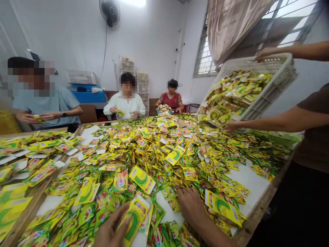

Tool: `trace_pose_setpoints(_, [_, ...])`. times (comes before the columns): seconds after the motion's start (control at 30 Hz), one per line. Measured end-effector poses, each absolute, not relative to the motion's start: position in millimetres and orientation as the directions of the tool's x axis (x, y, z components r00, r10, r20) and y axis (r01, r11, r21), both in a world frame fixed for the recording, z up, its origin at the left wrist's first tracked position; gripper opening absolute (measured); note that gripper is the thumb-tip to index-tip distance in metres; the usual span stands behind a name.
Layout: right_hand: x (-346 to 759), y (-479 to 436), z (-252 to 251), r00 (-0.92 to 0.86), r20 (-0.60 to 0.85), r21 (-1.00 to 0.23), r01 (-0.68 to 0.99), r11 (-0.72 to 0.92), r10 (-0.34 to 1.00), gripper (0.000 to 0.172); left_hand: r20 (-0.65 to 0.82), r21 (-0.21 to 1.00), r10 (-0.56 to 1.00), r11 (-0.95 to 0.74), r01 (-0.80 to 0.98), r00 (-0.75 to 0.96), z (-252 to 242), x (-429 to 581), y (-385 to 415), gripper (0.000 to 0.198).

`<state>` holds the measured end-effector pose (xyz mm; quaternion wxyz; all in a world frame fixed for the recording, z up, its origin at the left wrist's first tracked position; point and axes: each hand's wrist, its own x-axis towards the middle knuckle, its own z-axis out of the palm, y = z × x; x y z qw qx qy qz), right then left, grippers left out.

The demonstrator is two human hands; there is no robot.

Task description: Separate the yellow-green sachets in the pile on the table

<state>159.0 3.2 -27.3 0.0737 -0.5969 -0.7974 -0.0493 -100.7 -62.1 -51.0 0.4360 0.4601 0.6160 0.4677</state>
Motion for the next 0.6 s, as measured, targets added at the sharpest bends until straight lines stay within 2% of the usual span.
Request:
trace_pose_setpoints(0.03, [159,6,-27,-0.285,0.193,-0.055,0.952,0.301,0.939,0.038,-0.074,0.967,0.977,0.119,0.227,-0.199,-52,-101,-63,0.048])
trace_pose_setpoints(0.1, [155,7,-27,-0.28,0.266,-0.223,0.913,0.342,0.922,0.044,0.056,0.901,0.976,0.042,0.432,-0.211,-52,-99,-65,0.044])
trace_pose_setpoints(0.2, [146,3,-27,-0.248,0.32,-0.469,0.797,0.381,0.914,0.043,0.259,0.638,0.954,-0.05,0.769,-0.153,-55,-95,-66,0.051])
trace_pose_setpoints(0.27, [141,2,-30,-0.242,0.27,-0.546,0.759,0.355,0.932,0.042,0.287,0.48,0.955,-0.071,0.875,-0.08,-58,-94,-66,0.061])
trace_pose_setpoints(0.33, [139,4,-36,-0.219,0.202,-0.569,0.767,0.296,0.955,0.037,0.295,0.399,0.955,-0.1,0.911,-0.024,-61,-96,-66,0.06])
trace_pose_setpoints(0.47, [137,10,-44,-0.179,0.139,-0.569,0.79,0.227,0.974,0.017,0.39,0.422,0.921,-0.201,0.884,0.024,-64,-102,-67,0.04])
trace_pose_setpoints(0.53, [134,11,-44,-0.19,0.145,-0.572,0.785,0.239,0.971,0.014,0.423,0.479,0.906,-0.216,0.851,-0.009,-62,-104,-69,0.035])
trace_pose_setpoints(0.6, [130,11,-44,-0.216,0.153,-0.555,0.789,0.264,0.964,0.013,0.399,0.57,0.911,-0.16,0.806,-0.102,-58,-106,-71,0.03])
